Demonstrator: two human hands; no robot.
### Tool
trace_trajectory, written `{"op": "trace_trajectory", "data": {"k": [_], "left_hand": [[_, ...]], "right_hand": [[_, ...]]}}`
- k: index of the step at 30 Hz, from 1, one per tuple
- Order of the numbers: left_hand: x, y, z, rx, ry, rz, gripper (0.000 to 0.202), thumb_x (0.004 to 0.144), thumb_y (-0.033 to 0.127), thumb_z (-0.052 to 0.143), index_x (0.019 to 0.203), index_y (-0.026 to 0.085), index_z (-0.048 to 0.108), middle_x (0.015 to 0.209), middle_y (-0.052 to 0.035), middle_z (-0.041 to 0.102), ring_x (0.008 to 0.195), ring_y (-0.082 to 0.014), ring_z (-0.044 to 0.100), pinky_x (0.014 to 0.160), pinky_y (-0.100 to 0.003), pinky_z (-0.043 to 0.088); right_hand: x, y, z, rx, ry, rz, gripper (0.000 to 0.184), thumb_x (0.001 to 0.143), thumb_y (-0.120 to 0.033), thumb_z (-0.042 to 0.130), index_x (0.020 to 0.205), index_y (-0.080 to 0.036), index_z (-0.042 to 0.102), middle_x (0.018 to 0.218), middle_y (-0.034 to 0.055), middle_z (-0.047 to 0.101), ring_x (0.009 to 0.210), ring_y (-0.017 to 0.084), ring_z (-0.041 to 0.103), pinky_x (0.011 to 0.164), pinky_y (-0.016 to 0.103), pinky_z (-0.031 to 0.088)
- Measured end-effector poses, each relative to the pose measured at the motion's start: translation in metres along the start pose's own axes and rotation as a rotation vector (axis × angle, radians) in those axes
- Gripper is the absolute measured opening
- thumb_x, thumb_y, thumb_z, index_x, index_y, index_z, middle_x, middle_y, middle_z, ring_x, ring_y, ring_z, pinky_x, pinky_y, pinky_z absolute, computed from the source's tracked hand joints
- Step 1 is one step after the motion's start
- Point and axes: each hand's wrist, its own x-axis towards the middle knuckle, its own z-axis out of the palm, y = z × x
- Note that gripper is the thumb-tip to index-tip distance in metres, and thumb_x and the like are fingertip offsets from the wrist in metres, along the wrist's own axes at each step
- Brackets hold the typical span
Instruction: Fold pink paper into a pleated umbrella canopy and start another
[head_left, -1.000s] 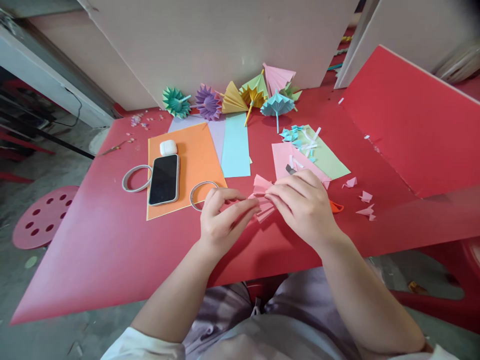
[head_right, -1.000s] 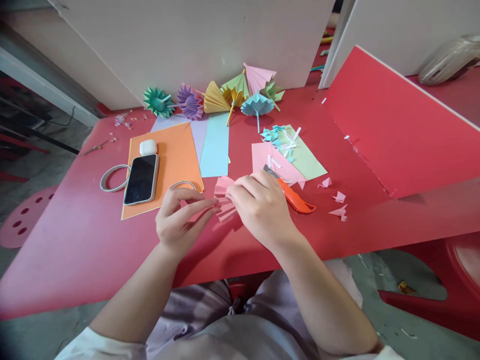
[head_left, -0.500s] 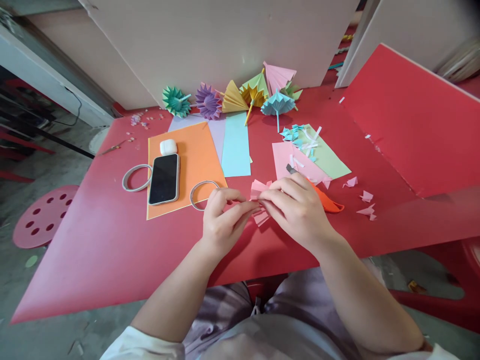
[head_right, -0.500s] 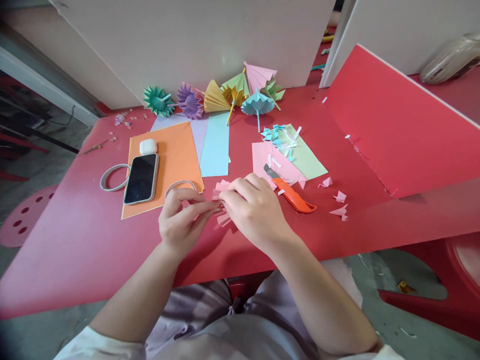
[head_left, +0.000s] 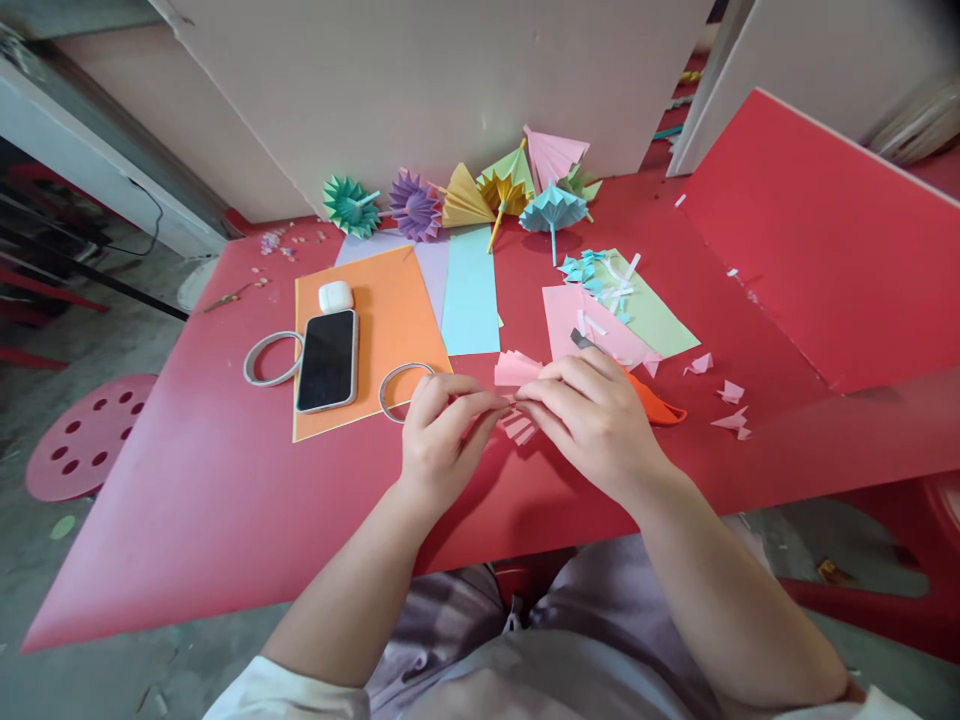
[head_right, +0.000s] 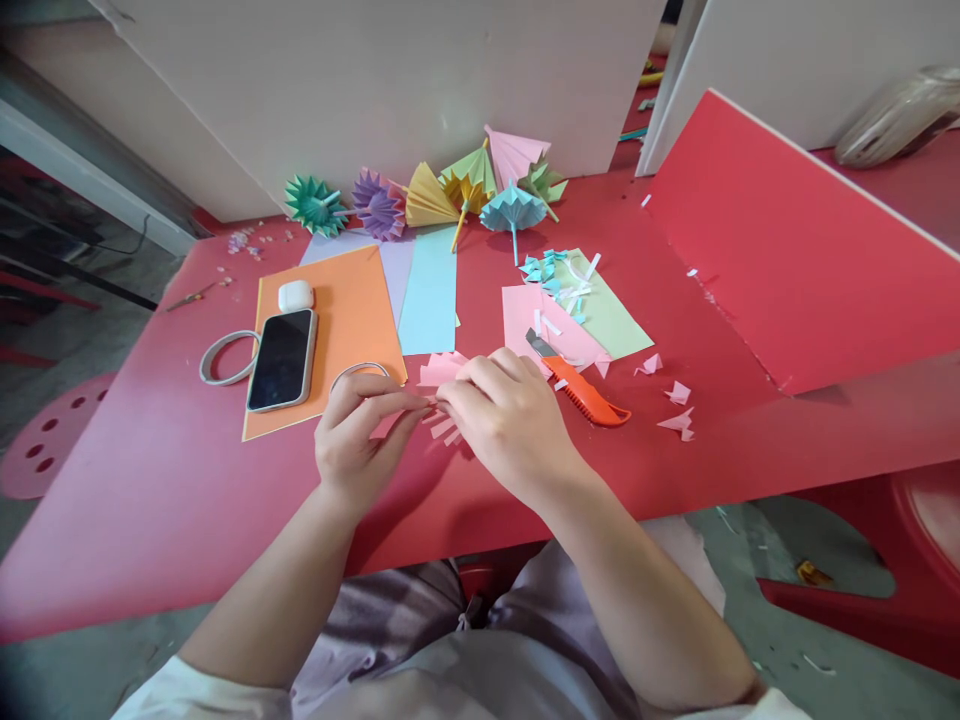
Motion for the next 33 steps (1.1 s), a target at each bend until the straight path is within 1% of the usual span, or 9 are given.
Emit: {"op": "trace_trajectory", "data": {"k": [5, 8, 10, 13, 16, 19, 22, 29, 33], "left_hand": [[-0.001, 0.002, -0.001, -0.026, 0.030, -0.014, 0.018, 0.076, 0.008, 0.067, 0.088, 0.020, 0.063, 0.081, -0.0008, 0.055, 0.077, -0.0140, 0.054, 0.073, -0.031, 0.048], [-0.001, 0.001, -0.001, -0.078, 0.068, -0.077, 0.023, 0.080, 0.008, 0.062, 0.097, 0.023, 0.064, 0.082, -0.0004, 0.056, 0.079, -0.0135, 0.056, 0.073, -0.030, 0.049], [-0.001, -0.001, -0.001, -0.084, 0.057, -0.102, 0.026, 0.081, 0.010, 0.062, 0.102, 0.025, 0.065, 0.083, -0.0005, 0.057, 0.080, -0.0136, 0.057, 0.072, -0.029, 0.049], [0.000, -0.003, -0.002, -0.052, 0.003, -0.096, 0.018, 0.078, 0.012, 0.066, 0.093, 0.024, 0.068, 0.082, -0.0007, 0.058, 0.079, -0.0139, 0.057, 0.069, -0.029, 0.048], [0.001, -0.002, -0.002, -0.044, -0.021, -0.114, 0.010, 0.080, 0.012, 0.064, 0.083, 0.021, 0.067, 0.080, -0.0009, 0.058, 0.078, -0.0140, 0.056, 0.068, -0.029, 0.047], [0.002, -0.001, -0.002, -0.059, -0.032, -0.198, 0.009, 0.081, 0.012, 0.061, 0.080, 0.020, 0.065, 0.080, -0.0005, 0.057, 0.077, -0.0130, 0.056, 0.069, -0.028, 0.046], [0.003, -0.001, -0.003, -0.117, -0.050, -0.329, 0.009, 0.080, 0.012, 0.063, 0.078, 0.021, 0.066, 0.080, 0.0005, 0.058, 0.075, -0.0109, 0.056, 0.068, -0.025, 0.046], [0.005, -0.003, -0.004, -0.311, -0.135, -0.549, 0.009, 0.079, 0.016, 0.064, 0.071, 0.019, 0.064, 0.072, 0.0005, 0.060, 0.071, -0.0108, 0.056, 0.067, -0.024, 0.045], [0.005, -0.002, -0.003, -0.417, -0.171, -0.638, 0.008, 0.079, 0.021, 0.065, 0.071, 0.018, 0.064, 0.073, -0.0003, 0.059, 0.071, -0.0116, 0.056, 0.064, -0.025, 0.046]], "right_hand": [[0.000, 0.001, -0.003, -0.042, -0.015, -0.011, 0.014, 0.085, -0.013, 0.055, 0.075, -0.018, 0.063, 0.069, 0.0017, 0.060, 0.074, 0.015, 0.051, 0.066, 0.031, 0.038], [-0.001, 0.001, -0.003, -0.051, 0.011, -0.024, 0.013, 0.083, -0.011, 0.057, 0.075, -0.019, 0.063, 0.069, 0.0015, 0.060, 0.075, 0.015, 0.049, 0.066, 0.031, 0.037], [-0.001, 0.000, -0.003, -0.051, 0.009, -0.041, 0.013, 0.083, -0.011, 0.057, 0.075, -0.019, 0.063, 0.071, 0.0015, 0.061, 0.075, 0.015, 0.048, 0.067, 0.031, 0.037], [-0.001, -0.001, -0.003, -0.027, -0.017, -0.052, 0.014, 0.084, -0.011, 0.056, 0.074, -0.020, 0.063, 0.074, 0.0015, 0.063, 0.076, 0.015, 0.049, 0.067, 0.030, 0.038], [0.000, 0.000, -0.005, 0.050, -0.010, -0.016, 0.012, 0.084, -0.013, 0.058, 0.076, -0.020, 0.063, 0.076, 0.0021, 0.063, 0.076, 0.015, 0.050, 0.069, 0.031, 0.041], [0.000, 0.003, -0.009, 0.132, -0.020, 0.010, 0.009, 0.083, -0.015, 0.059, 0.078, -0.020, 0.065, 0.078, 0.0026, 0.062, 0.077, 0.015, 0.050, 0.072, 0.031, 0.043], [-0.002, 0.005, -0.011, 0.139, -0.050, -0.009, 0.011, 0.082, -0.013, 0.060, 0.077, -0.021, 0.066, 0.078, 0.0025, 0.060, 0.077, 0.015, 0.048, 0.072, 0.030, 0.042], [-0.007, -0.001, -0.006, -0.004, -0.043, -0.076, 0.012, 0.083, -0.012, 0.058, 0.083, -0.022, 0.064, 0.088, 0.0030, 0.061, 0.084, 0.017, 0.047, 0.076, 0.032, 0.039], [-0.007, -0.003, -0.003, -0.060, -0.041, -0.084, 0.016, 0.085, -0.008, 0.054, 0.080, -0.021, 0.061, 0.089, 0.0026, 0.062, 0.084, 0.016, 0.046, 0.078, 0.032, 0.038]]}}
